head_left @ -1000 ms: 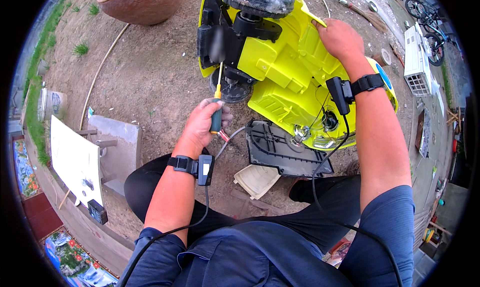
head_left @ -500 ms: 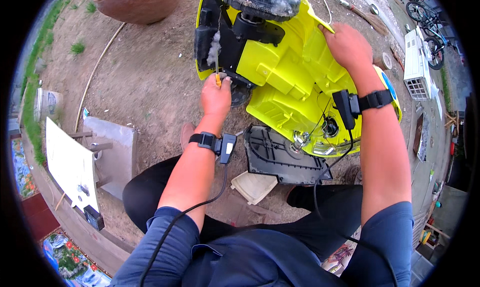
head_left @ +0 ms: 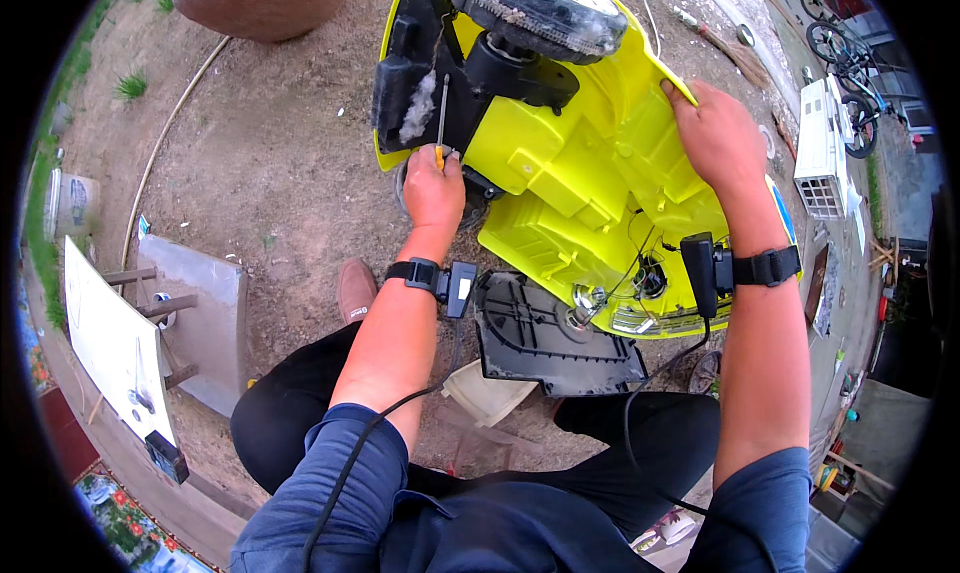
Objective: The person is repairing a yellow plastic toy car by using a screwdriver to remove a black plastic panel.
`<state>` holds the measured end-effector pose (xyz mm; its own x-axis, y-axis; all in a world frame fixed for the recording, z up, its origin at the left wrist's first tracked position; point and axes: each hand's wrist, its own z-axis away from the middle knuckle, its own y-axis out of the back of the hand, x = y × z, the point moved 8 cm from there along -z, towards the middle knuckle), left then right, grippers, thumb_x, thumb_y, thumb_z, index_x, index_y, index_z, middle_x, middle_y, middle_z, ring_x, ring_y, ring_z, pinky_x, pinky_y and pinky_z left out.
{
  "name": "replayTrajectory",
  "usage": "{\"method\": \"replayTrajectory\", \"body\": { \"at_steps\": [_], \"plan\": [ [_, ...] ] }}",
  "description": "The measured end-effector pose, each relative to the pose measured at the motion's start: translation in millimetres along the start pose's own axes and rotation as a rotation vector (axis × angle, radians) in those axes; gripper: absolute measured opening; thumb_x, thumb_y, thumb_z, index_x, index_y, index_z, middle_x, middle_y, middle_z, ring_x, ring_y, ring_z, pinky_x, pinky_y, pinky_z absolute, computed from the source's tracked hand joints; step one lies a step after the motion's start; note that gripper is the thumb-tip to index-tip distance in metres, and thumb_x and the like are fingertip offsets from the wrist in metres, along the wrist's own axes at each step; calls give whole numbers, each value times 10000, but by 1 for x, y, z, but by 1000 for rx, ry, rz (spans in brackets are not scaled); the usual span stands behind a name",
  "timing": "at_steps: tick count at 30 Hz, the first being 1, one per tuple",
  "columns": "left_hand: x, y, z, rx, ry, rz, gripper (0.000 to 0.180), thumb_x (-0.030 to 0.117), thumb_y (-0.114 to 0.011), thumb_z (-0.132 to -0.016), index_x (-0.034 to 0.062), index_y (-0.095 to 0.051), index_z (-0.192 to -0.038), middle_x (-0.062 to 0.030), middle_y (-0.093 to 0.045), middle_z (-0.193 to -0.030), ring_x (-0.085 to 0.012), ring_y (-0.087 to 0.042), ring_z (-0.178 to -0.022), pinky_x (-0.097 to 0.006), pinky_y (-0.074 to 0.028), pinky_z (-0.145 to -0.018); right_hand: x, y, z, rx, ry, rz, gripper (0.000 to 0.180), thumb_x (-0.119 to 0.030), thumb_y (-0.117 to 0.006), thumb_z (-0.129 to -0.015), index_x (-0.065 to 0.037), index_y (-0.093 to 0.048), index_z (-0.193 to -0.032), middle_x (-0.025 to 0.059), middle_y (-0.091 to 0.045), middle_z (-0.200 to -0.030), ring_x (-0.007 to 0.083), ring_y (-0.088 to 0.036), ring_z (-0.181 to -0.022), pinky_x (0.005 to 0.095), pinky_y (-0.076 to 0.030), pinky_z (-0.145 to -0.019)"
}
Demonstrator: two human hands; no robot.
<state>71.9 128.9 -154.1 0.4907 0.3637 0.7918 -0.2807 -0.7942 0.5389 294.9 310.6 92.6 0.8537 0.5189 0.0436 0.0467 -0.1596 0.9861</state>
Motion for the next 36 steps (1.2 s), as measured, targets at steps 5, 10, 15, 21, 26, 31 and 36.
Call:
{"method": "replayTrajectory", "body": {
  "at_steps": [5, 10, 15, 21, 26, 31, 36],
  "plan": [
    [5, 5, -5, -3, -44, -8, 178, 203, -638, -861, 29, -600, -868, -193, -631, -884, -416, -607, -816, -494, -485, -716, 2, 0, -1, 20, -3, 7, 458, -492, -442, -972, -99, -672, -1019, 179, -687, -988, 410, -634, -954, 521, -505, -792],
    [-17, 3, -11, -16, 54, -4, 226, 239, -588, -866, 13, -592, -858, -224, -629, -825, -441, -604, -790, -504, -480, -709, 3, -5, -5, 21, 18, 4, 472, -499, -438, -973, -91, -670, -1026, 182, -687, -999, 409, -637, -953, 522, -509, -797],
    [-46, 14, 9, -3, 301, 154, 282, 279, -580, -853, -3, -590, -860, -254, -636, -844, -454, -610, -822, -488, -482, -726, 9, -5, -5, -2, 4, 35, 479, -500, -433, -974, -90, -670, -1041, 183, -687, -1014, 402, -636, -971, 519, -508, -806],
    [-116, 30, 57, 29, 878, 621, 159, 132, -590, -876, 16, -599, -985, -46, -563, -706, -180, -584, -668, -329, -482, -580, 0, 1, -1, -43, -14, 48, 476, -502, -430, -974, -102, -675, -1055, 183, -687, -1034, 395, -631, -999, 512, -501, -832],
    [-94, 49, 27, -72, 1047, 895, 177, 61, -588, -896, -56, -570, -1028, -124, -601, -895, -224, -601, -733, -363, -507, -615, 4, -1, -4, -51, -19, 39, 480, -505, -434, -972, -92, -667, -1048, 192, -677, -1055, 402, -620, -1019, 514, -492, -847],
    [-23, 113, -48, -145, 813, 908, 238, 43, -608, -867, -56, -562, -1078, -116, -604, -902, -207, -614, -762, -336, -516, -625, 7, -6, -6, -77, -14, 23, 509, -518, -423, -976, -65, -648, -1029, 218, -662, -1062, 420, -605, -1031, 524, -478, -864],
    [45, 166, -97, -322, 265, 490, 419, 66, -636, -844, -48, -558, -1239, -132, -645, -1013, -231, -651, -896, -350, -540, -729, 1, 0, -2, -106, -31, 15, 459, -493, -430, -971, -112, -675, -1046, 179, -681, -1060, 389, -628, -1021, 506, -498, -849]
  ]
}}
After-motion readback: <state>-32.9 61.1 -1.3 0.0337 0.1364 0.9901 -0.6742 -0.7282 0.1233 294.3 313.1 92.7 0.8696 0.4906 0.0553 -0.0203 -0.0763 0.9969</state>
